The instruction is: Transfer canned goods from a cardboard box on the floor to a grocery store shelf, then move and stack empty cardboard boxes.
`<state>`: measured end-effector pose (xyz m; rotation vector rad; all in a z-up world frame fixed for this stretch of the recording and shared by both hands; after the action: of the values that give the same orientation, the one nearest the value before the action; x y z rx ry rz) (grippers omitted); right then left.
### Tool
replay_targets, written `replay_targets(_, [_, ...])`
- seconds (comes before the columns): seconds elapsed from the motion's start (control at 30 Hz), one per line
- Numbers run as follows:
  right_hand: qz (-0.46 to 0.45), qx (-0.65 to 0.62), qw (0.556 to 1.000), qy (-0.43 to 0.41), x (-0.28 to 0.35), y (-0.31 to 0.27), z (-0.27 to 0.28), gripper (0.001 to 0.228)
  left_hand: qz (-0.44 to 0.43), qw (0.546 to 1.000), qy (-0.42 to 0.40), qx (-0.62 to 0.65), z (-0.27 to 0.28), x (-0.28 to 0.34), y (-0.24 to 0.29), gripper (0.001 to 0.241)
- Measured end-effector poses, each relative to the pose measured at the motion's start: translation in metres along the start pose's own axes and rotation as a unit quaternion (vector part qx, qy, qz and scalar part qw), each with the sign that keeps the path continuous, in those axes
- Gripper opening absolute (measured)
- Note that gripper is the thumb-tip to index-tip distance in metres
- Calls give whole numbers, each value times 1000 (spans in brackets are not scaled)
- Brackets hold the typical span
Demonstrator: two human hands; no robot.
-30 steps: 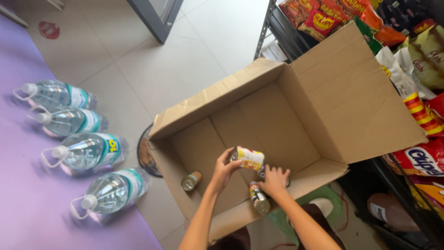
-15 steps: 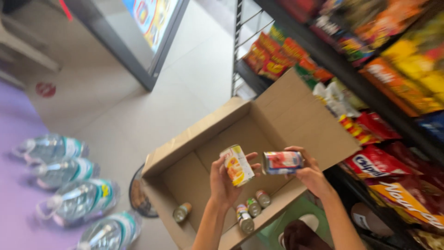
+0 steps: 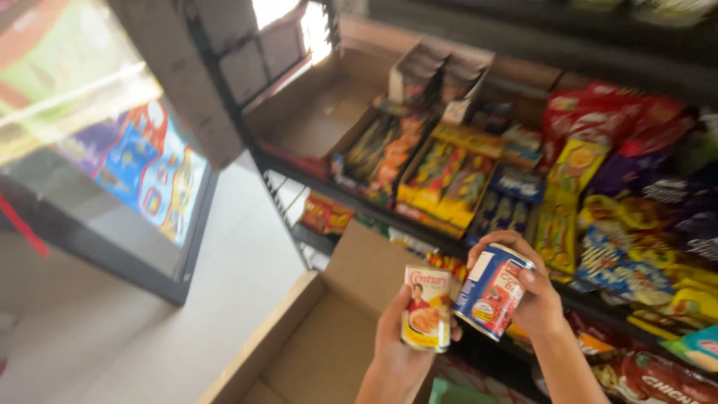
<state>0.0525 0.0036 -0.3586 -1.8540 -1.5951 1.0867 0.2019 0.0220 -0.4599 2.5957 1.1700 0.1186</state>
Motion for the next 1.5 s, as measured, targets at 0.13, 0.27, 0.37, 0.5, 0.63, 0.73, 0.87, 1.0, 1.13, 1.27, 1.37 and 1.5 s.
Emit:
replay_targets(0.13, [57, 48, 997, 24, -4, -90, 15, 78, 28, 998, -9, 50, -76, -46, -37, 57])
replay_targets(0.27, [86, 27, 995, 38, -16, -179, 27, 80, 32, 982, -153, 110, -172, -89, -68, 65])
replay_targets(0.37, [82, 18, 993, 80, -13, -227, 31, 82, 15, 985, -150, 78, -172, -129, -95, 69])
replay_targets(0.5, [46, -44, 995, 77, -17, -264, 13, 85, 36, 994, -79, 65, -191, -147, -100, 74])
replay_targets(0.63, [7, 27, 995, 94, -39, -298, -19, 89, 99, 985, -58, 133, -315, -121, -63, 77])
replay_targets(0.73, [-16, 31, 996, 77, -41, -310, -35, 88, 115, 979, -104, 130, -362, -108, -50, 80])
replay_targets(0.87, [-1, 34, 998, 62, -40, -331, -50, 88, 135, 976, -105, 132, -383, -111, -49, 80])
replay_targets(1.0, [34, 38, 996, 78, -33, -346, -47, 87, 162, 978, -94, 90, -377, -119, -55, 80])
replay_targets(1.13, [54, 25, 993, 98, -29, -358, -40, 85, 199, 972, -79, 99, -382, -132, -61, 79])
replay_targets(1.27, [79, 36, 987, 134, -16, -371, -32, 82, 262, 956, -90, 99, -393, -140, -73, 80])
replay_targets(1.37, [96, 38, 982, 160, -6, -380, -22, 81, 294, 945, -110, 88, -394, -150, -84, 80])
replay_targets(1.5, [101, 46, 980, 167, 11, -406, -11, 81, 327, 929, -151, 91, -409, -158, -103, 74])
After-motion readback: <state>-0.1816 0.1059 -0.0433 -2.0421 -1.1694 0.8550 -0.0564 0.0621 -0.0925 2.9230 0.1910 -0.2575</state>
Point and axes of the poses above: each hand's wrist, its own x-axis away from the middle knuckle, its own z-axis out of the back of the hand, y = z × x, the point moved 9 cm from there along -x, towards the middle knuckle, and after that the axes turned 10 degrees about -x, right-handed, at the moved point
